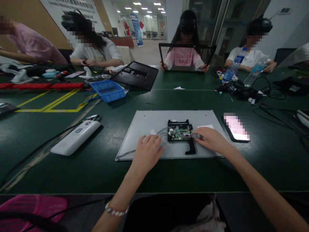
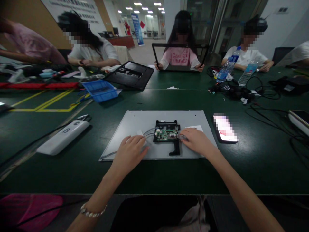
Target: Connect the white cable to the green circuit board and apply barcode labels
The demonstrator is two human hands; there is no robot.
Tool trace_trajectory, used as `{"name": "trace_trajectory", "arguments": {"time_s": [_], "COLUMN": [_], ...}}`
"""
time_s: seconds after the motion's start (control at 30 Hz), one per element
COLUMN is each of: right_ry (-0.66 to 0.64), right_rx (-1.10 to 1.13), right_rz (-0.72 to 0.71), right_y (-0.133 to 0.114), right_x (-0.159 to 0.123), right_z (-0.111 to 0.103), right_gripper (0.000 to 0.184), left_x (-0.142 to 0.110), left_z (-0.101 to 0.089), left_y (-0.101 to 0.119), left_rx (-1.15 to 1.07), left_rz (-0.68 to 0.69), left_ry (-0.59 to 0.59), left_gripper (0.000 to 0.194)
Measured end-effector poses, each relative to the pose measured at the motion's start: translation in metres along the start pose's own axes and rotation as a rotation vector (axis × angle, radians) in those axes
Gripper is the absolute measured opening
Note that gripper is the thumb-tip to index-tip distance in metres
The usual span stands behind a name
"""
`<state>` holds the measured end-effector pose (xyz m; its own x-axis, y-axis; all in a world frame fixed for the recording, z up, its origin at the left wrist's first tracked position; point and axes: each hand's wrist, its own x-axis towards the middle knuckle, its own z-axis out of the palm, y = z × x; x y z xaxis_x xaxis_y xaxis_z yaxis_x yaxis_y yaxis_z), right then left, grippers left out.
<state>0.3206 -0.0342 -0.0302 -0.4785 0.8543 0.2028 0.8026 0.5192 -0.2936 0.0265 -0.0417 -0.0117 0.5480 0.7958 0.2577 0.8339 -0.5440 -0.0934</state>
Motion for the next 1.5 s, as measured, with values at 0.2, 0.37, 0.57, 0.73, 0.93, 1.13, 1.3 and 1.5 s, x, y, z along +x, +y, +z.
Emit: {"name": "trace_trajectory", "arguments": {"time_s": [0.2,0.37,0.57,0.73,0.93,1.13,1.3,1.5], "right_ry": [0.028,0.131,0.064,0.066,0.102,0.166,0.151,0.183], "right_rx": [-0.146,-0.155,-0.123,-0.168,-0.255,-0.330,-0.296,-0.207], "right_rz": [0.000,0.094,0.013,-0.028,-0.043,0.060,0.146,0.204], "right_y": [0.009,0.018,0.009,0.002,0.004,0.019,0.028,0.024], "right_x": [-0.005,-0.014,-0.011,-0.002,-0.003,-0.016,-0.022,-0.024], "right_z": [0.007,0.005,0.005,0.013,0.017,0.009,0.010,0.010], "right_gripper": [0.025,0.027,0.026,0.024,0.029,0.033,0.034,0.037], "left_x": [0.001,0.008,0.017,0.015,0.012,0.013,0.013,0.017], "left_z": [-0.008,-0.022,-0.028,-0.011,0.003,0.003,0.001,-0.010], "left_y": [0.001,-0.016,-0.040,-0.046,-0.048,-0.047,-0.044,-0.036], "left_rx": [0.094,0.103,0.102,0.076,0.033,0.020,0.024,-0.011], "left_rz": [0.013,-0.035,-0.053,-0.070,-0.085,-0.092,-0.101,-0.105], "left_ry": [-0.003,0.102,0.195,0.143,0.102,0.076,0.084,0.141], "left_gripper": [0.021,0.021,0.024,0.025,0.025,0.027,0.029,0.023]}}
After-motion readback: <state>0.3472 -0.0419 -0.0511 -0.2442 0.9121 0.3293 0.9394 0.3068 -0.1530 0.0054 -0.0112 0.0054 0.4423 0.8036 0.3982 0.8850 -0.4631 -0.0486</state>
